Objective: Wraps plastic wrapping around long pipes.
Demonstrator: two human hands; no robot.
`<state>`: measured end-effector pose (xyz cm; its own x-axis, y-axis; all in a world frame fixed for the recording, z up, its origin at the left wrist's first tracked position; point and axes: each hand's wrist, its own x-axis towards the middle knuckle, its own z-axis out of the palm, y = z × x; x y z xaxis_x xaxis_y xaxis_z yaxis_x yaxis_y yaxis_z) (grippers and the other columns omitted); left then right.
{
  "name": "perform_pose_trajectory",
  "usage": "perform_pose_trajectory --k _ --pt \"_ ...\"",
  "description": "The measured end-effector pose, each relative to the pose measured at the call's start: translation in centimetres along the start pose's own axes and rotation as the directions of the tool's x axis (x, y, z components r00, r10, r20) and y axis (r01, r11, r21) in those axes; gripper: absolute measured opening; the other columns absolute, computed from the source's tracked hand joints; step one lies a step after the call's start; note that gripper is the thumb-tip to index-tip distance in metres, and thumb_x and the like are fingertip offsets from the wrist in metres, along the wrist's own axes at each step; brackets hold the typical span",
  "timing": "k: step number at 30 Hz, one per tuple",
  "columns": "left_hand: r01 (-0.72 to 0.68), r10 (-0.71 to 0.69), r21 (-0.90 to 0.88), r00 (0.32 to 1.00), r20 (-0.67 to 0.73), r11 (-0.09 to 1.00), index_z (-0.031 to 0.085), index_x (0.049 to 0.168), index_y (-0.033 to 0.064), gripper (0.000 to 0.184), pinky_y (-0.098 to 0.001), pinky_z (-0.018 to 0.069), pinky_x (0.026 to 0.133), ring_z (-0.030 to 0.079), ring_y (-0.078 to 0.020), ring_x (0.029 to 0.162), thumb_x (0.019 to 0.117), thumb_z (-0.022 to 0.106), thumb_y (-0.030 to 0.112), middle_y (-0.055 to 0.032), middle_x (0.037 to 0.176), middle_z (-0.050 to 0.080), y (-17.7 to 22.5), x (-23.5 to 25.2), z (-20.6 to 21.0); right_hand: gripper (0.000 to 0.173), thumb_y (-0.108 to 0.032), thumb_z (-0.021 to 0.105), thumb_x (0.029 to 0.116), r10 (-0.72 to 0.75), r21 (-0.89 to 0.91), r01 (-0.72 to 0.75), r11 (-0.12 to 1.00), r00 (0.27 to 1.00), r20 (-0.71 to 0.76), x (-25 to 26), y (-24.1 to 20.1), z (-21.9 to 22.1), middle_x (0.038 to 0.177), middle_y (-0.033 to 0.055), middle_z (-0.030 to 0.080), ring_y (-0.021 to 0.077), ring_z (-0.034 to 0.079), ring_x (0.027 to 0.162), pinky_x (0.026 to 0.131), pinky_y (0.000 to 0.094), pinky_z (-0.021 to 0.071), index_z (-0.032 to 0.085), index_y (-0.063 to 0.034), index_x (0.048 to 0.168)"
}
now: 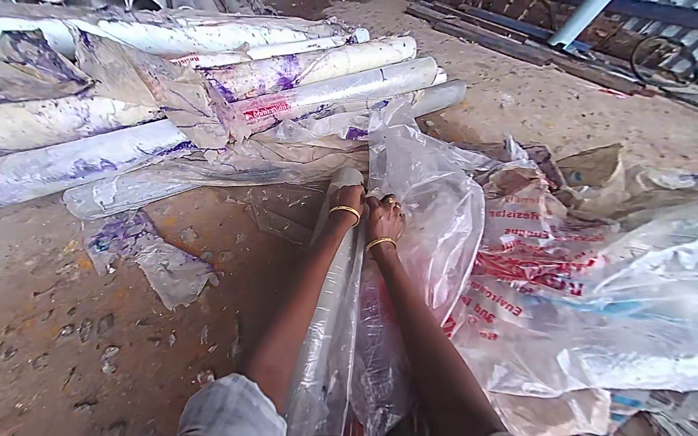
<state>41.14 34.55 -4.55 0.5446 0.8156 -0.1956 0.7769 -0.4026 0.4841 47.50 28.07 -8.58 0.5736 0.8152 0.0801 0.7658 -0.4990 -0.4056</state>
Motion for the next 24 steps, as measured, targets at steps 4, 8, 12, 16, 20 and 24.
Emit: perform_pose_trajectory --k 4,8,12,16,20,24 --pt "0.033 -0.036 -0.102 0.999 -0.028 0.994 0.065 0.127 -0.0048 0.028 -0.0570 0.0431 0.108 0.061 -0.0404 0.125 0.1064 0.052 0.009 -0.0254 0.126 0.067 -3.0 1.1 -1.5 0.032 -0.002 0.057 0.0998 -0.066 -0.091 0.069 0.993 0.997 0.035 -0.3 0.8 -0.2 0.130 0.0300 0.060 0.0499 0.057 0.121 0.089 0.0655 0.0446 0.072 -0.0152 0.125" --pt "0.068 -0.071 -0.073 0.996 -0.052 0.995 0.064 0.129 -0.0028 0.028 -0.0586 0.0435 0.108 0.060 -0.0414 0.126 0.1072 0.051 0.010 -0.0256 0.128 0.066 -3.3 0.4 -2.3 0.033 0.000 0.057 0.0986 -0.083 -0.085 0.084 0.993 0.996 0.012 -0.3 0.0 -0.4 0.128 0.0285 0.062 0.0501 0.059 0.118 0.086 0.0653 0.0467 0.072 -0.0147 0.124" --pt "-0.026 0.023 -0.056 0.998 -0.057 0.998 0.066 0.123 -0.0070 0.025 -0.0620 0.0444 0.105 0.061 -0.0463 0.123 0.1050 0.055 0.007 -0.0292 0.126 0.066 -1.6 -0.9 -0.5 0.031 -0.001 0.058 0.0982 -0.061 -0.076 0.060 0.995 0.998 -0.008 0.0 -0.5 0.0 0.129 0.0305 0.060 0.0497 0.059 0.117 0.088 0.0640 0.0470 0.073 -0.0125 0.123" --pt "-0.050 0.050 -0.032 0.999 -0.007 0.998 0.064 0.125 -0.0077 0.029 -0.0619 0.0475 0.102 0.060 -0.0474 0.123 0.0979 0.062 0.000 -0.0304 0.126 0.065 1.2 -2.6 0.5 0.024 -0.006 0.060 0.0996 0.001 -0.051 -0.001 0.999 1.000 0.004 0.3 0.4 0.4 0.128 0.0307 0.061 0.0494 0.058 0.120 0.089 0.0649 0.0458 0.073 -0.0100 0.119" --pt "-0.010 0.007 -0.118 1.000 -0.027 0.993 0.060 0.126 -0.0085 0.033 -0.0578 0.0474 0.103 0.063 -0.0435 0.119 0.0983 0.066 0.008 -0.0290 0.122 0.065 -0.3 -0.8 -0.1 0.029 -0.004 0.058 0.0993 -0.001 -0.030 0.000 1.000 1.000 -0.020 0.6 0.7 0.0 0.129 0.0297 0.062 0.0505 0.057 0.122 0.090 0.0663 0.0451 0.073 -0.0136 0.122" --pt "0.011 -0.065 -0.314 0.985 -0.163 0.949 0.060 0.124 -0.0099 0.033 -0.0582 0.0490 0.098 0.065 -0.0440 0.111 0.1046 0.061 0.017 -0.0303 0.116 0.066 -2.7 -0.5 -0.7 0.037 -0.001 0.055 0.0997 -0.005 0.017 0.005 1.000 1.000 -0.024 0.2 0.5 -0.5 0.131 0.0336 0.059 0.0529 0.057 0.122 0.091 0.0669 0.0456 0.071 -0.0158 0.130"
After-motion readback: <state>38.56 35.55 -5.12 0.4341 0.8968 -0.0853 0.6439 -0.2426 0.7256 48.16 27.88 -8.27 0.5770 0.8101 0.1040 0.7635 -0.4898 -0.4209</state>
